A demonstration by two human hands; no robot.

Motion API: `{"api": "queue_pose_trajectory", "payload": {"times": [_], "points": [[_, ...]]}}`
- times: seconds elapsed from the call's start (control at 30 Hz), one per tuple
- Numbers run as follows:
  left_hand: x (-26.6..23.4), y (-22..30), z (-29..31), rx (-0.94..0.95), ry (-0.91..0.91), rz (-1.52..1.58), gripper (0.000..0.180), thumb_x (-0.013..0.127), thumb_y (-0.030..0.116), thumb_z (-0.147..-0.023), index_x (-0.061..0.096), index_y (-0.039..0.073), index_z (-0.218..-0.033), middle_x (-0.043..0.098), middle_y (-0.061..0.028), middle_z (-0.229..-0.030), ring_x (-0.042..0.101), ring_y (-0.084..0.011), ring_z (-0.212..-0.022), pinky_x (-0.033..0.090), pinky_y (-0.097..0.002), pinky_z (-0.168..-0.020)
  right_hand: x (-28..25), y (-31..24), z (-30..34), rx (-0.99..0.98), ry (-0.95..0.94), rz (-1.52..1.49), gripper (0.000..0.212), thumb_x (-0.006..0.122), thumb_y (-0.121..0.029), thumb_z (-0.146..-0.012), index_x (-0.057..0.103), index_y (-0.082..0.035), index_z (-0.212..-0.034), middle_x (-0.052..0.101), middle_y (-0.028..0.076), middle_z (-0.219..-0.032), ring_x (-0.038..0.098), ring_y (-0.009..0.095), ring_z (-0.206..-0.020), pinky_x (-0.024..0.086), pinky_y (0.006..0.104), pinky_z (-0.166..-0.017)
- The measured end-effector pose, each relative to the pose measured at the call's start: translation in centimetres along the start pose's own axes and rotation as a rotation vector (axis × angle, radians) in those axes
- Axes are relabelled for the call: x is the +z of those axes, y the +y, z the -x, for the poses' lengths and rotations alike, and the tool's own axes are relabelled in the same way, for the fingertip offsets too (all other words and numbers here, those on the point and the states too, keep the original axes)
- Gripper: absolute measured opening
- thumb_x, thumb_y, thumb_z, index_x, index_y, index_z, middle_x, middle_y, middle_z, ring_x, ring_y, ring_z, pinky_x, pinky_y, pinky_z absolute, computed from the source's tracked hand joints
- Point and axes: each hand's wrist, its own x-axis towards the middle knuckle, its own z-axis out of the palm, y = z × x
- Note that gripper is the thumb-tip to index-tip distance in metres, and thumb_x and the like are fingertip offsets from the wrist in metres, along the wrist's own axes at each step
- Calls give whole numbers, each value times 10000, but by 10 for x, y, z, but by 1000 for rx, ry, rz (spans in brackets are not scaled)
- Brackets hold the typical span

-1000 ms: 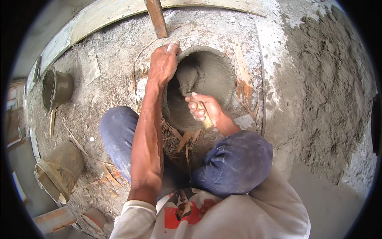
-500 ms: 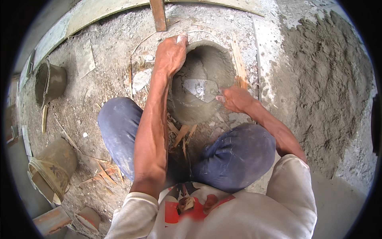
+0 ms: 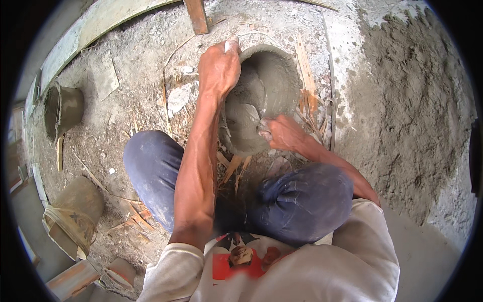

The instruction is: The person pours water into a bucket of mortar, mixes the contents with a trowel, and then applies the mixture to a section of an unfinished wall.

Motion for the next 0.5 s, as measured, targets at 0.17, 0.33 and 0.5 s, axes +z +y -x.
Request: {"api": "queue_pose_trajectory", "payload": {"times": [0.17, 0.33, 0.5], "points": [[-15, -1, -6, -169, -13, -15, 585, 459, 495, -1055, 728, -14, -956, 696, -291, -853, 663, -470, -870, 489, -514, -840, -11, -22, 15, 124, 70, -333, 319, 714, -292, -920, 705, 21, -979, 653, 259, -665, 670, 438, -625, 529, 522, -632], [-48, -13, -26, -367, 10, -90, 663, 438, 548, -1060, 721, -51, -1046, 712, -285, -930, 671, -431, -925, 482, -504, -888, -9, -40, 31, 150, 294, -463, 346, 687, -337, -950, 691, -8, -1060, 709, 255, -791, 709, 441, -765, 551, 532, -729], [-96, -19, -14, -278, 32, -207, 700, 443, 545, -1063, 636, -96, -1268, 663, -311, -1194, 612, -454, -1147, 457, -492, -1049, -57, -61, 32, 343, 172, -322, 402, 661, -390, -962, 690, -23, -1125, 725, 252, -837, 711, 448, -782, 571, 529, -734]]}}
